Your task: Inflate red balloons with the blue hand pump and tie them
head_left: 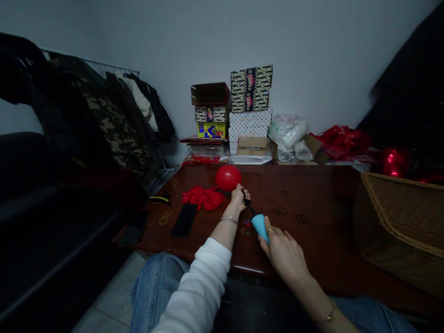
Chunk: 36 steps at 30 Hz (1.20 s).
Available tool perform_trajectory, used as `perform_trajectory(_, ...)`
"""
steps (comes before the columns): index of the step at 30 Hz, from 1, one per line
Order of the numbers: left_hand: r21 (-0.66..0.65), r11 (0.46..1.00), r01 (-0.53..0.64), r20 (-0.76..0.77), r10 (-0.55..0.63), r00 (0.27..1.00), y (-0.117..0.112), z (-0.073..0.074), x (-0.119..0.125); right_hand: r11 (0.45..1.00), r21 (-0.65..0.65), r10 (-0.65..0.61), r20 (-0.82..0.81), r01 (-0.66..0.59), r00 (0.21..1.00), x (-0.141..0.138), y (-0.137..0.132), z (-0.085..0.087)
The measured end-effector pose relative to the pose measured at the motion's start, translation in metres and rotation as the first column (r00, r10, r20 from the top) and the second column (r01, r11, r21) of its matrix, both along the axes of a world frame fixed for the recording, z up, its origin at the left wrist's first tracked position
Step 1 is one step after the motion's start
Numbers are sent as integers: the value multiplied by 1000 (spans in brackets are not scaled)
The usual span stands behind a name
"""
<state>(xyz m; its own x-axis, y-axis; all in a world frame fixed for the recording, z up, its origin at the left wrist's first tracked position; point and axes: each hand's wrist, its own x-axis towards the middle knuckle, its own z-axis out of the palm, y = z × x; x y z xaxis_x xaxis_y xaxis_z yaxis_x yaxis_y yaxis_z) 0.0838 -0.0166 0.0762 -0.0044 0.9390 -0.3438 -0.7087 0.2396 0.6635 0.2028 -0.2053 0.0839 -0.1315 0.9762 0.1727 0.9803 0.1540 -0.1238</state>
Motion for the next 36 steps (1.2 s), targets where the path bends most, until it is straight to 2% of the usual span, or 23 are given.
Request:
perform_trajectory(6, -8, 999, 42, -21, -43, 999, -4, -5, 18, 1000, 25, -6, 43, 5, 999, -4, 25, 10)
perform_trajectory(11, 6, 1000, 18, -41, -18, 999, -4, -8, 20, 999, 46, -27, 77, 23, 997, -8, 36, 12)
perform_trajectory(19, -5, 1000, 13, -5, -13, 1000, -4, -10, 12, 998, 58, -12, 84, 7, 996, -6, 18, 9)
perform_trajectory(27, 20, 1000, -21, 24, 20, 1000, 7, -12, -11, 998, 46, 30, 49, -32, 998, 10, -13, -5)
perform_trajectory(31, 24, 1000, -16, 27, 15, 1000, 6, -10, -10, 999, 43, 24, 60, -27, 998, 14, -21, -5)
perform_trajectory(36, 16, 1000, -5, 18, 4, 1000, 1, -7, -4, 1000, 17, 13, 60, -14, 998, 15, -19, -3)
